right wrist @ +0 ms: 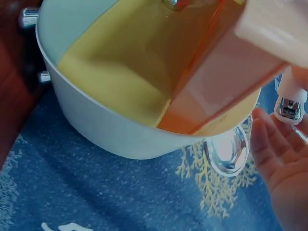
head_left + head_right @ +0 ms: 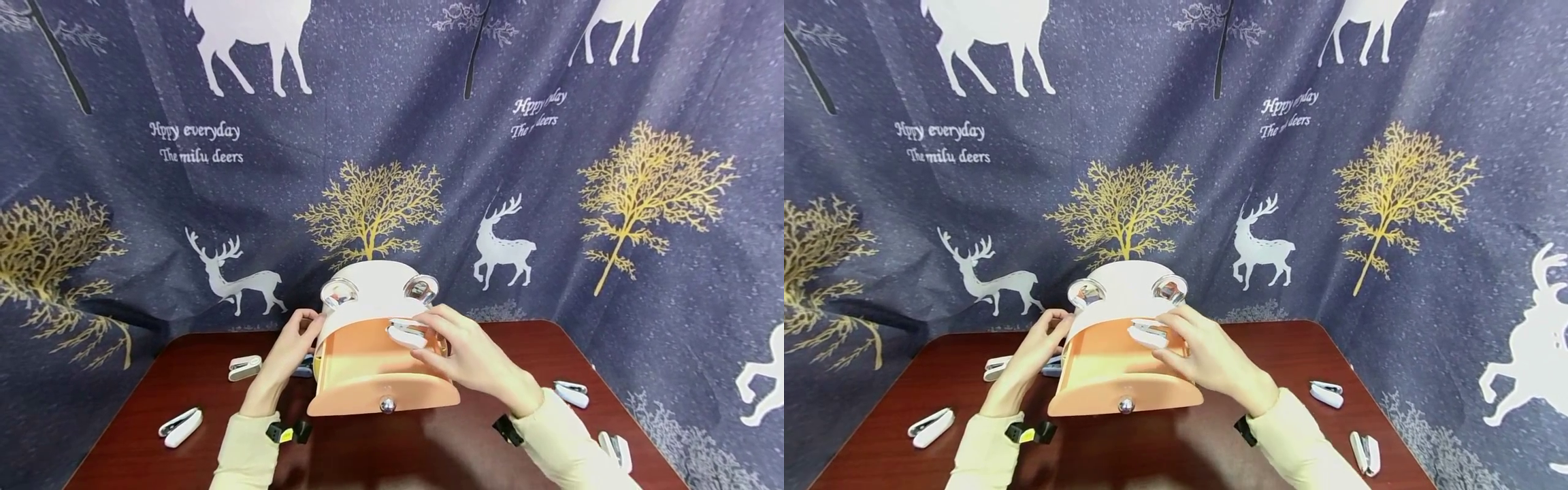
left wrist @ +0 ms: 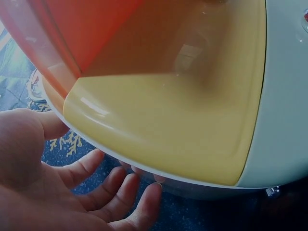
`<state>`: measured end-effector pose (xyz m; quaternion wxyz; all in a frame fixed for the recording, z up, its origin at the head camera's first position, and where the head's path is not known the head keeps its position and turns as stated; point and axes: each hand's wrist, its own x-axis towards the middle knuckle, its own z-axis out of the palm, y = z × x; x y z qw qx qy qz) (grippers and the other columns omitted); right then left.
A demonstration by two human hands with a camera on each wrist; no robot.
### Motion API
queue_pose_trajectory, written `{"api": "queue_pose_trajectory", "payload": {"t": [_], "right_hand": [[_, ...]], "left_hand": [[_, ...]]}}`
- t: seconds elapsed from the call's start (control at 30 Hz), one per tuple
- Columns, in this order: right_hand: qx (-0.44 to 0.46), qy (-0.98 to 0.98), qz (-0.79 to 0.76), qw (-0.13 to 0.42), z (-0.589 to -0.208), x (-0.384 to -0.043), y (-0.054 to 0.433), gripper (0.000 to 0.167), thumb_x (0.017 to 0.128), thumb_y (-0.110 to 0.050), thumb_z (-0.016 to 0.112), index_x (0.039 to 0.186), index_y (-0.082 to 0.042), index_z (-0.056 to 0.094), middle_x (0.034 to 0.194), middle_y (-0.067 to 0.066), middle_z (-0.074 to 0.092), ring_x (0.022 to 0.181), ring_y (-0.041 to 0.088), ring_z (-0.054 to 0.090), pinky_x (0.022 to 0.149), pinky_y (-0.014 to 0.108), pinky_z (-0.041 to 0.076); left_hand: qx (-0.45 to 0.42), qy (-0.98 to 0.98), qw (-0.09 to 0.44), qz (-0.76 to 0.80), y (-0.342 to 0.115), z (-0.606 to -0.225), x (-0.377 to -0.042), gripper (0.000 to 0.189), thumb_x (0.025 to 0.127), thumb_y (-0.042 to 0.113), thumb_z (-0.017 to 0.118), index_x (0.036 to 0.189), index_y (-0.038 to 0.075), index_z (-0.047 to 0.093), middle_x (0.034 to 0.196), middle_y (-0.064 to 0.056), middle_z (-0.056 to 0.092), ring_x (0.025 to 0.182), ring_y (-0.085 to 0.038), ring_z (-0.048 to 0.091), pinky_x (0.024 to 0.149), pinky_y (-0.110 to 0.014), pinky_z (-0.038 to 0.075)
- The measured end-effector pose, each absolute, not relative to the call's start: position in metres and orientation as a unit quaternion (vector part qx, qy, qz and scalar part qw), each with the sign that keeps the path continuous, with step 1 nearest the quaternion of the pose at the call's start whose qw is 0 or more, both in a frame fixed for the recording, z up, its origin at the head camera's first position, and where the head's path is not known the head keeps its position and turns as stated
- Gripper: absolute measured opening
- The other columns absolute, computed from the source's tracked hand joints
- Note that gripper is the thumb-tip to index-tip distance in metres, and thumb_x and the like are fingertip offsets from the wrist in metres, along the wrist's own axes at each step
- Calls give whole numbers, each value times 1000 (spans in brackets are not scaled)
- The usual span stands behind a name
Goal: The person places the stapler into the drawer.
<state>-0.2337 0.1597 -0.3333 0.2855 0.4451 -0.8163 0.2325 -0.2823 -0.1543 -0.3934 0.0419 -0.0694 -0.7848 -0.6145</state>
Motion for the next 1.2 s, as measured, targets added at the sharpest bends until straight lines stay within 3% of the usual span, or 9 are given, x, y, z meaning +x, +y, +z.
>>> {"api": "queue_pose_trajectory", "payload": {"t": [0.27,0.47,0.73,0.9,1.2], "right_hand": [[504,-816,209,190,-311,-243,133,39,86,-20,78,119,-9,63,101,-2,58,79,9,55,71,22,46],[547,-809,156,150,-308,-248,119,29,89,-22,74,113,-10,63,86,-3,52,75,11,49,67,18,38],[551,-821,119,89,-308,-256,103,26,90,-20,72,114,-12,63,87,-3,52,71,5,45,65,18,38],[553,-827,97,38,-311,-261,92,26,91,-18,72,115,-12,63,94,-3,55,76,6,48,70,17,39],[546,-836,57,15,-316,-263,83,24,93,-16,69,117,-14,64,96,-5,57,84,7,49,78,17,40]], "left_hand": [[-72,-785,66,-612,-156,-406,-292,36,101,35,54,117,4,48,104,-14,51,85,-18,56,67,-31,51],[-84,-782,56,-615,-150,-407,-294,35,101,35,55,116,4,49,105,-15,52,85,-19,57,68,-32,52],[-86,-780,51,-618,-151,-406,-293,33,102,34,54,116,5,48,103,-14,52,83,-19,58,69,-34,52],[-80,-780,54,-619,-153,-406,-291,33,101,34,55,115,5,48,102,-13,52,83,-18,57,69,-34,51],[-77,-777,60,-622,-156,-408,-290,34,101,34,55,115,4,48,103,-14,52,83,-18,57,67,-31,51]]}}
